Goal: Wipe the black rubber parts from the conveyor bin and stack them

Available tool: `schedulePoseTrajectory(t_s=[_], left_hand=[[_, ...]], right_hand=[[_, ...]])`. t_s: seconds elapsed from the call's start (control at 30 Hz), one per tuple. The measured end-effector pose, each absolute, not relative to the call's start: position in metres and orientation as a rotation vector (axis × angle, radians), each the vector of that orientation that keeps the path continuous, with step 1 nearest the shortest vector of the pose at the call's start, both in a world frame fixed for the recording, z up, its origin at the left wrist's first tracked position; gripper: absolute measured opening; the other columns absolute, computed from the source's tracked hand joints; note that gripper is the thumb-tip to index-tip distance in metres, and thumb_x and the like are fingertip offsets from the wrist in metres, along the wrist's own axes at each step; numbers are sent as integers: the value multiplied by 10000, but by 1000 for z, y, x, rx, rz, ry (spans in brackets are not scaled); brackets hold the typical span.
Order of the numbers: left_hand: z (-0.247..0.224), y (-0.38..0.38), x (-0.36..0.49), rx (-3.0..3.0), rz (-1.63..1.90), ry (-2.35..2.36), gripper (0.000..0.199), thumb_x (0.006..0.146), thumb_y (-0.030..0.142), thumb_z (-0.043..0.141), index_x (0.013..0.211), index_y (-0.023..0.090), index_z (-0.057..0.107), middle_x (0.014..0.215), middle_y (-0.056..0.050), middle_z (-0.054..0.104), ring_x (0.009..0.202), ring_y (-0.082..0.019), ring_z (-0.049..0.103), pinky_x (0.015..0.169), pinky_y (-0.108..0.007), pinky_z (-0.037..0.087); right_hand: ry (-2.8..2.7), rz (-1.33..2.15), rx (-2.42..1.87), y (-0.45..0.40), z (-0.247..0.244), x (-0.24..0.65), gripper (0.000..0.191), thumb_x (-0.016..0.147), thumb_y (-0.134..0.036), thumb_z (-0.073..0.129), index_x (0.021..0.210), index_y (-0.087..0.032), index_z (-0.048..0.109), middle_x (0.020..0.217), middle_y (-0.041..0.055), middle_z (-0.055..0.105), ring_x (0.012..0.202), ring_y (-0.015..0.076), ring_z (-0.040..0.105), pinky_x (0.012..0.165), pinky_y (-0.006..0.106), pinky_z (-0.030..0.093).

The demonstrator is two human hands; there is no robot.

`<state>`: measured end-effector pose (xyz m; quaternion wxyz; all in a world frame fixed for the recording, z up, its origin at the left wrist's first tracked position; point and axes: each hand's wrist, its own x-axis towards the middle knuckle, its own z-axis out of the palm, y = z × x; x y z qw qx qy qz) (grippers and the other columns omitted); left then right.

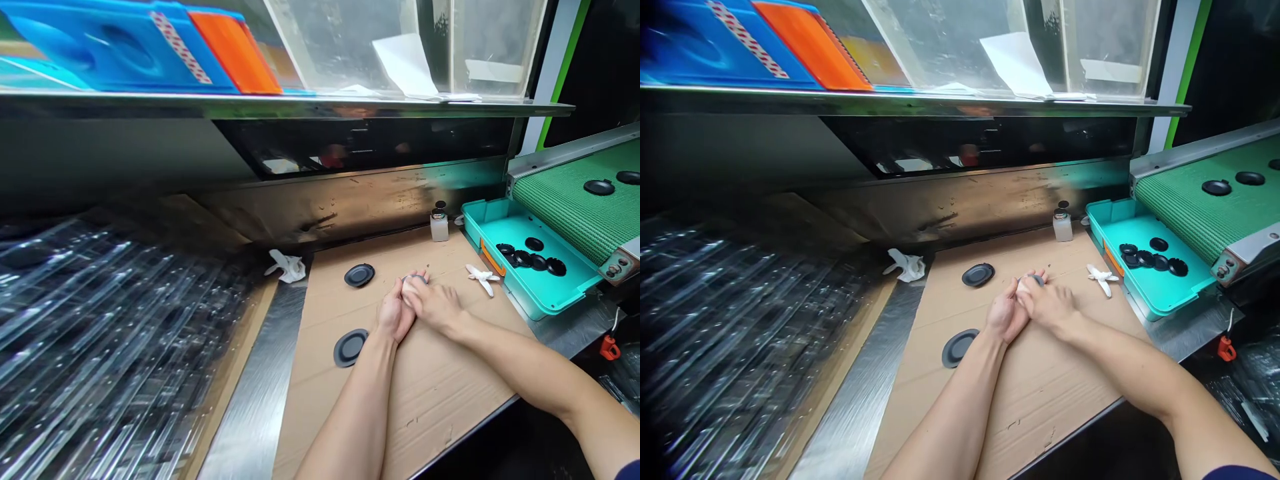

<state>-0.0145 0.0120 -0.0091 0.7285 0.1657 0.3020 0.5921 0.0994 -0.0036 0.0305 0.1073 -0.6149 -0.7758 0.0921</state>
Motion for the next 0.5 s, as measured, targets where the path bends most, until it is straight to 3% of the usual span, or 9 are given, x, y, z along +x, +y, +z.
schedulePoseTrajectory(t_s=[0.3, 0.43, 0.5], left_hand=[[-4, 13, -17, 305, 1337, 694, 411, 1076, 315, 358, 1243, 113, 675, 1267, -175, 715, 1168, -219, 689, 1059, -377, 537], [-2, 17, -24, 201, 1509, 722, 438, 1087, 325, 297, 1261, 143, 655, 1336, -172, 681, 1175, -217, 689, 946, -340, 583], [-1, 18, -26, 173, 1540, 710, 446, 1088, 353, 288, 1257, 153, 649, 1391, -176, 649, 1216, -238, 673, 928, -352, 590]], right_hand=[[-2305, 307, -1731, 0, 25, 112, 457, 1069, -549, 354, 1474, -375, 472, 1076, 60, 753, 922, 254, 702, 795, 336, 476], [-2178, 61, -1762, 11, 39, 136, 466, 1071, -545, 376, 1445, -318, 536, 1206, 103, 699, 1113, 273, 625, 911, 366, 461], [-2087, -125, -1836, 14, 48, 149, 427, 1068, -444, 424, 1411, -242, 577, 1303, 162, 643, 1193, 313, 574, 947, 404, 455]])
